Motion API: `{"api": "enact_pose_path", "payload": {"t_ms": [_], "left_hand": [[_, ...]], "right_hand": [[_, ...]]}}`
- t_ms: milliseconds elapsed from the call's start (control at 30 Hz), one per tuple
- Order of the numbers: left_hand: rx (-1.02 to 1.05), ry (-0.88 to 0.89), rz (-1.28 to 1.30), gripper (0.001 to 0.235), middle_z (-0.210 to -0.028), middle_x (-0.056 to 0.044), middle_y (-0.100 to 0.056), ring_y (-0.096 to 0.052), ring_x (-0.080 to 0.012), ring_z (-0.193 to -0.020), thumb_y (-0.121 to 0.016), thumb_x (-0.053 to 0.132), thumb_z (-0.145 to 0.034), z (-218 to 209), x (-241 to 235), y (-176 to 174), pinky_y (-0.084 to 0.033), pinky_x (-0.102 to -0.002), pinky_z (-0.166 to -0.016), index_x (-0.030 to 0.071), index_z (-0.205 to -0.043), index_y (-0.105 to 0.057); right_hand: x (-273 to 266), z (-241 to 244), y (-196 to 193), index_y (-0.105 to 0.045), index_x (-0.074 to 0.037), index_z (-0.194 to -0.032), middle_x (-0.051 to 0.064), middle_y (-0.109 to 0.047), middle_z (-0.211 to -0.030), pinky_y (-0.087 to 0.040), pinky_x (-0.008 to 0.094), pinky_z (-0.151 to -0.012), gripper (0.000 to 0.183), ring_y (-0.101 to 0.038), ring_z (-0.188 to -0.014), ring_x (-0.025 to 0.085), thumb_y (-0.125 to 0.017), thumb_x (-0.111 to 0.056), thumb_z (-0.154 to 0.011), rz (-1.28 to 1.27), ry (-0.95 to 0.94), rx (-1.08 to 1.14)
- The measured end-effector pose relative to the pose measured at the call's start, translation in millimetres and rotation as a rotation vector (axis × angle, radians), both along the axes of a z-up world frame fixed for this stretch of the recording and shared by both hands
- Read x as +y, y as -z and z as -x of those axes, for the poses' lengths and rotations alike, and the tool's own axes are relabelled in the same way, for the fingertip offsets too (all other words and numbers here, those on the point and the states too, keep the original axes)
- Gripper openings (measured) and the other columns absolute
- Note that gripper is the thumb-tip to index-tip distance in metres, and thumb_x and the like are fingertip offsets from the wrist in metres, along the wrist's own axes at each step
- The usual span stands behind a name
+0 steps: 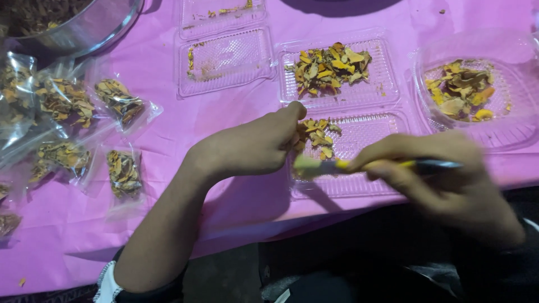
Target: A person is sorting and arranging dried tea leaves into small plastic containers using a brush and their hands on a pink-covered table.
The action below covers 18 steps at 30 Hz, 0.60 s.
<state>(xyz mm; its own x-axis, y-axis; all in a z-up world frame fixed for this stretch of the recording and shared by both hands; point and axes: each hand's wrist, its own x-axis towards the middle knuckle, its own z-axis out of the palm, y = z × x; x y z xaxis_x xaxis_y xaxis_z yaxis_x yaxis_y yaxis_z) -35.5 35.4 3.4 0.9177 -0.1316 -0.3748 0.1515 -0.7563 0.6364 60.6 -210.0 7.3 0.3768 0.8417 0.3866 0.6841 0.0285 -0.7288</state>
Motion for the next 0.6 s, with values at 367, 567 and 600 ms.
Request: {"api": "enact_pose_path", "payload": {"t_ms": [367,567,600], "left_hand": [[-0.047,0.013,-0.021,0.019,-0.081,-0.007,-0.05,-0.042,-0.0211,-0.07,-0.048,-0.002,-0.08,-2,3,4,-0.033,-0.041,-0.06,0.01,-0.092,-0.04],[-0.03,-0.006,-0.037,0.022,-0.085,-0.009,-0.054,-0.045,-0.0216,-0.073,-0.042,-0.005,-0.077,-2,1,3,-0.036,-0.039,-0.062,0.008,-0.095,-0.042],[-0.054,0.003,-0.045,0.018,-0.086,-0.009,-0.056,-0.047,-0.0222,-0.073,-0.046,-0.001,-0.081,-2,1,3,-0.038,-0.038,-0.063,0.008,-0.095,-0.043]], "right_hand": [[-2,-1,1,-0.076,-0.005,-0.096,0.001,-0.076,-0.075,-0.046,0.02,-0.055,0.017,-0.067,-0.057,0.007,-0.062,-0.016,-0.094,-0.025,0.071,-0.067],[10,-10,17,-0.073,-0.004,-0.103,0.002,-0.078,-0.082,-0.052,0.021,-0.058,0.016,-0.073,-0.063,0.009,-0.062,-0.014,-0.095,-0.026,-0.136,-0.06],[10,-11,16,-0.073,-0.001,-0.103,0.005,-0.079,-0.088,-0.055,0.021,-0.062,0.017,-0.074,-0.067,0.01,-0.063,-0.012,-0.095,-0.063,-0.096,-0.101]]}}
